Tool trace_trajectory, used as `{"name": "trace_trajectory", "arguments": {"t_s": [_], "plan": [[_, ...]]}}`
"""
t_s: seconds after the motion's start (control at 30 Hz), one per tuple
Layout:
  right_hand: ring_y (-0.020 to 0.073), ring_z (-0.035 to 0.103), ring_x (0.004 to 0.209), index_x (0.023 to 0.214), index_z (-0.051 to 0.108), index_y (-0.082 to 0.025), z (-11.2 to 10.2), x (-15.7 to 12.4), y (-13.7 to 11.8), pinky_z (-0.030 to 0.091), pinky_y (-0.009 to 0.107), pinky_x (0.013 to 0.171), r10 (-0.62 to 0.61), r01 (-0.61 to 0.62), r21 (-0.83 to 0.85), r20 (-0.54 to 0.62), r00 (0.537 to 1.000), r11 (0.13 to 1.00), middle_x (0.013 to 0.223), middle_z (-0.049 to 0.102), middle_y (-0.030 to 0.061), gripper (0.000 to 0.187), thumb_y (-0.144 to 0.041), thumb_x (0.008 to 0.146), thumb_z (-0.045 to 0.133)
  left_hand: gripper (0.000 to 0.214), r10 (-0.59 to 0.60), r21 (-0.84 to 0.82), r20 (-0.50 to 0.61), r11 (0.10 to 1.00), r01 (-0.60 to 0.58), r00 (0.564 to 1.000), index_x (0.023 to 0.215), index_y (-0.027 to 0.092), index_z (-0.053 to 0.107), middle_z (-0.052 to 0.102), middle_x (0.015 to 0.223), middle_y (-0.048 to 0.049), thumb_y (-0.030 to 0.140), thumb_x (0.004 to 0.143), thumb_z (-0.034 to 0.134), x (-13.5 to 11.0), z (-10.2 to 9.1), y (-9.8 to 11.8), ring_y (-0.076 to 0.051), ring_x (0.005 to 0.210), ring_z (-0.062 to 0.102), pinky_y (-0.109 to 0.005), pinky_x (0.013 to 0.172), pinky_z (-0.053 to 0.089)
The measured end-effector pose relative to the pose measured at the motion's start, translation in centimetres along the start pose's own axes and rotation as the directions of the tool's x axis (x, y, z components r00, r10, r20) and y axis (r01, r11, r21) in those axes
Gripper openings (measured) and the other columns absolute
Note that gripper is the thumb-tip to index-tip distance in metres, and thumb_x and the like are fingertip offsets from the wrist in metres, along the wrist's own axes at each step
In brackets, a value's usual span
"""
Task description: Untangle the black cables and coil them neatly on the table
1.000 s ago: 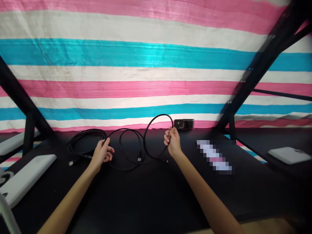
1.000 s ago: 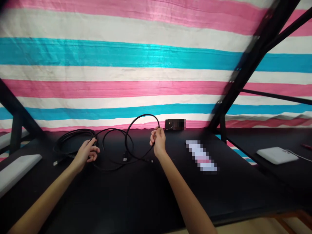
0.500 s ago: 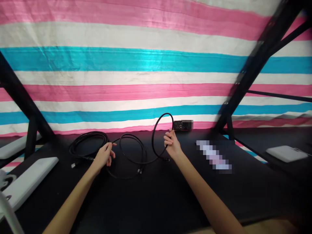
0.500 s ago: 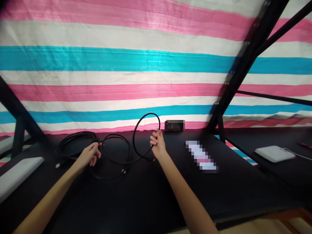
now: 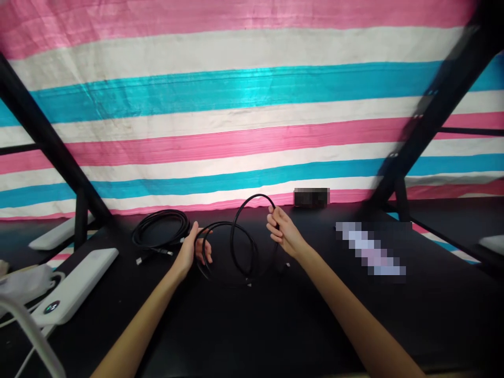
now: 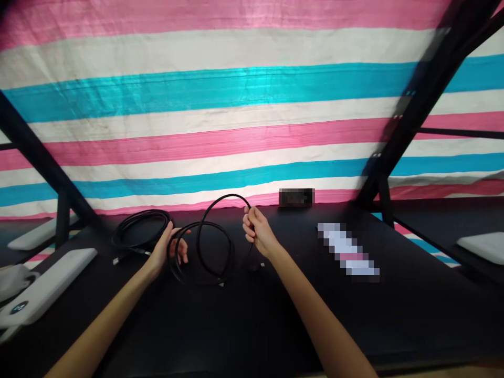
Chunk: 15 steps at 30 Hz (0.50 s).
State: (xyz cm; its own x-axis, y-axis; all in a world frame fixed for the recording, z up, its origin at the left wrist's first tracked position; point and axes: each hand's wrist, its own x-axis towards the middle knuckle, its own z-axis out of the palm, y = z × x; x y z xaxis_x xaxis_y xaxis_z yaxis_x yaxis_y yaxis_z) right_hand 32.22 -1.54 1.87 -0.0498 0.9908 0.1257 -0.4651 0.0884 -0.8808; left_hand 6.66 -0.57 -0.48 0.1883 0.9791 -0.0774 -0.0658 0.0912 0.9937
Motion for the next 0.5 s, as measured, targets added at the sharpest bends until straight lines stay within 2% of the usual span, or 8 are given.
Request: {"name": "trace_trajectory", "arguments": {"t_s": [0.1, 0.2, 0.3, 0.4, 0.5], "plan": [[0.0013, 0.024, 0.034, 0.086, 0.05, -0.022, 0.0, 0.0, 0.5, 0.024, 0.01, 0.027, -0.006, 0.009, -0.133, 0.029, 1.0, 0.991, 0.057, 0.039, -0.0099, 0.029, -0.048, 0.077, 0.058, 0.066, -0.005, -0.031, 0.002, 1.0, 0.005, 1.0, 0.103, 0.012, 0.056, 0.059, 0.049, -0.0013, 0.069, 0.076, 0.036, -0.3, 0.4, 0.1, -0.018, 0.041, 0.059, -0.022, 0.037, 0.038], [0.0039, 0.04, 0.036, 0.086, 0.054, -0.02, 0.1, 0.1, 1.3, 0.036, 0.014, 0.028, 0.001, 0.02, -0.316, 0.065, 0.998, 0.949, 0.059, 0.045, -0.0073, 0.03, -0.049, 0.078, 0.056, 0.064, 0.036, -0.027, 0.018, 0.999, -0.036, 0.999, 0.104, 0.011, 0.054, 0.06, 0.052, -0.0014, 0.067, 0.076, 0.039, -0.6, 1.0, 0.0, -0.018, 0.044, 0.06, -0.023, 0.041, 0.041], [0.0082, 0.054, 0.046, 0.089, 0.06, -0.019, 0.6, -0.1, 2.2, 0.046, 0.018, 0.035, -0.013, 0.048, -0.423, 0.086, 0.996, 0.905, 0.065, 0.051, -0.0033, 0.03, -0.047, 0.078, 0.055, 0.062, 0.105, 0.009, 0.068, 0.994, -0.106, 0.992, 0.107, 0.012, 0.052, 0.061, 0.056, -0.0017, 0.065, 0.076, 0.044, -1.0, 1.6, -0.2, -0.018, 0.048, 0.061, -0.024, 0.045, 0.043], [0.0088, 0.057, 0.049, 0.095, 0.063, -0.017, 1.2, -0.5, 3.0, 0.049, 0.019, 0.04, -0.064, 0.123, -0.481, 0.138, 0.988, 0.868, 0.064, 0.054, -0.0019, 0.03, -0.042, 0.082, 0.052, 0.061, 0.145, 0.034, 0.152, 0.988, -0.151, 0.978, 0.113, 0.013, 0.049, 0.062, 0.059, -0.0025, 0.062, 0.076, 0.049, -1.5, 2.2, -0.4, -0.018, 0.051, 0.062, -0.024, 0.047, 0.043], [0.0089, 0.057, 0.046, 0.103, 0.063, -0.017, 1.3, -0.8, 3.4, 0.047, 0.019, 0.039, -0.087, 0.173, -0.528, 0.183, 0.979, 0.832, 0.064, 0.056, -0.0015, 0.033, -0.041, 0.084, 0.049, 0.064, 0.151, 0.002, 0.233, 0.988, -0.156, 0.961, 0.12, 0.013, 0.045, 0.061, 0.059, -0.0023, 0.059, 0.077, 0.05, -2.0, 2.6, -0.4, -0.019, 0.052, 0.063, -0.025, 0.048, 0.043]]}}
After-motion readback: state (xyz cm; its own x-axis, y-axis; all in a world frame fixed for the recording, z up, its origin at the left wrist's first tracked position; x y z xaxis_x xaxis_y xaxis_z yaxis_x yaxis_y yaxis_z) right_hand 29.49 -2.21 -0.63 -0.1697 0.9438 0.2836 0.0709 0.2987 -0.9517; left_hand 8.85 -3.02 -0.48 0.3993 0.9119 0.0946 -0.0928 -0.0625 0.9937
